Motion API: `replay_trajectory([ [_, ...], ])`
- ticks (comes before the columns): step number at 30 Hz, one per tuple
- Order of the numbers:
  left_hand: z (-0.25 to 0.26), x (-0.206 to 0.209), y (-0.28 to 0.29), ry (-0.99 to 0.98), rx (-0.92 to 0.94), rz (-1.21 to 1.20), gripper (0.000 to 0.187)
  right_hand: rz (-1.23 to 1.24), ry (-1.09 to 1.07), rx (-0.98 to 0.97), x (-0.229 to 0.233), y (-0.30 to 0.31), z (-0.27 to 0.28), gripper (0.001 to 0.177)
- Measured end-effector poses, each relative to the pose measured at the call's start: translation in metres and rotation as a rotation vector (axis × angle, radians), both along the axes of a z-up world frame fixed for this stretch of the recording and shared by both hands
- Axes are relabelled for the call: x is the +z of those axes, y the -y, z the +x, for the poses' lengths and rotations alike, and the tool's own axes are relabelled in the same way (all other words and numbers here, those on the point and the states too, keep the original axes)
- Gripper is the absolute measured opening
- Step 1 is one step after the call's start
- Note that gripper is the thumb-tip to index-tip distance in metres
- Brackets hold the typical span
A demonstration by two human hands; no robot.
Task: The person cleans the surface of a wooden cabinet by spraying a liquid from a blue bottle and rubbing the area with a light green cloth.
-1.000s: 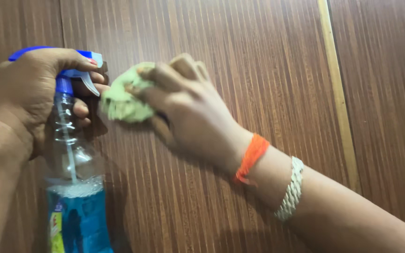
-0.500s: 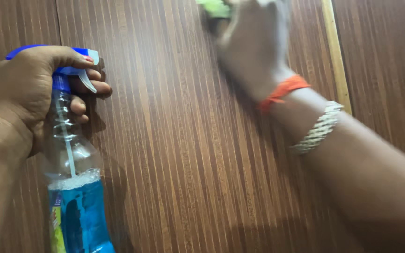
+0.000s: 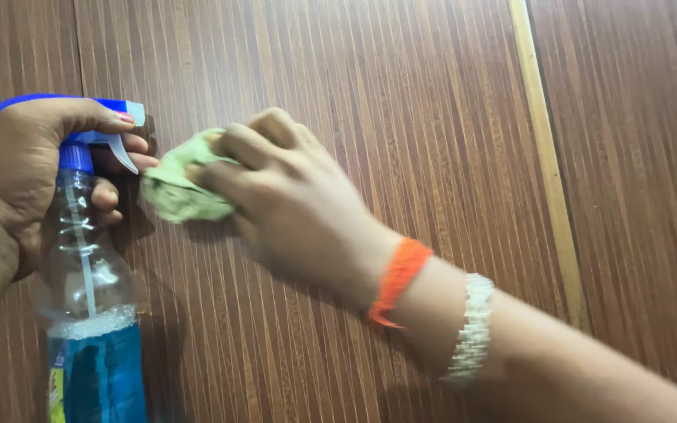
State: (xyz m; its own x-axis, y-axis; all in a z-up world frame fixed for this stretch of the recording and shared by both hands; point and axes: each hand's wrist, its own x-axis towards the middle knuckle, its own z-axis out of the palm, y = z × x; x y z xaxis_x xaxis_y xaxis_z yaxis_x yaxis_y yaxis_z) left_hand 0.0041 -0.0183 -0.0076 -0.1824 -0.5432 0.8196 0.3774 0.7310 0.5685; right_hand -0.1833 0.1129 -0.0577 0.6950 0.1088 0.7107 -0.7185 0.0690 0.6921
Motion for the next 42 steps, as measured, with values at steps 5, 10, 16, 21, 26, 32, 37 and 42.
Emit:
replay_trajectory([
  [5, 0.000, 0.003, 0.002, -0.023, 0.040, -0.186, 0.027, -0.049, -0.010, -0.196, 0.017, -0.053, -0.058, 0.015],
  [10, -0.001, 0.000, -0.005, -0.029, 0.062, -0.188, 0.027, -0.223, 0.048, -0.113, 0.066, -0.092, -0.095, 0.014],
  [16, 0.000, -0.003, -0.010, -0.040, 0.029, -0.119, 0.026, -0.384, 0.136, -0.183, 0.042, -0.072, -0.094, 0.023],
  [21, 0.002, 0.002, 0.004, 0.022, 0.017, -0.185, 0.030, -0.139, 0.099, -0.205, -0.035, -0.077, -0.100, 0.027],
  [26, -0.001, 0.003, 0.012, 0.091, 0.088, -0.103, 0.037, -0.250, 0.149, -0.390, -0.024, -0.106, -0.139, 0.021],
  [32, -0.002, 0.004, 0.016, 0.069, 0.112, -0.209, 0.041, -0.202, 0.528, -0.177, 0.063, -0.118, -0.163, 0.018],
  [37, -0.003, 0.005, 0.026, 0.072, 0.157, -0.190, 0.043, -0.383, 0.230, -0.303, 0.041, -0.112, -0.168, 0.010],
  [42, 0.004, 0.012, 0.054, 0.080, 0.079, -0.166, 0.041, -0.310, 0.229, -0.288, -0.012, -0.117, -0.159, 0.016],
])
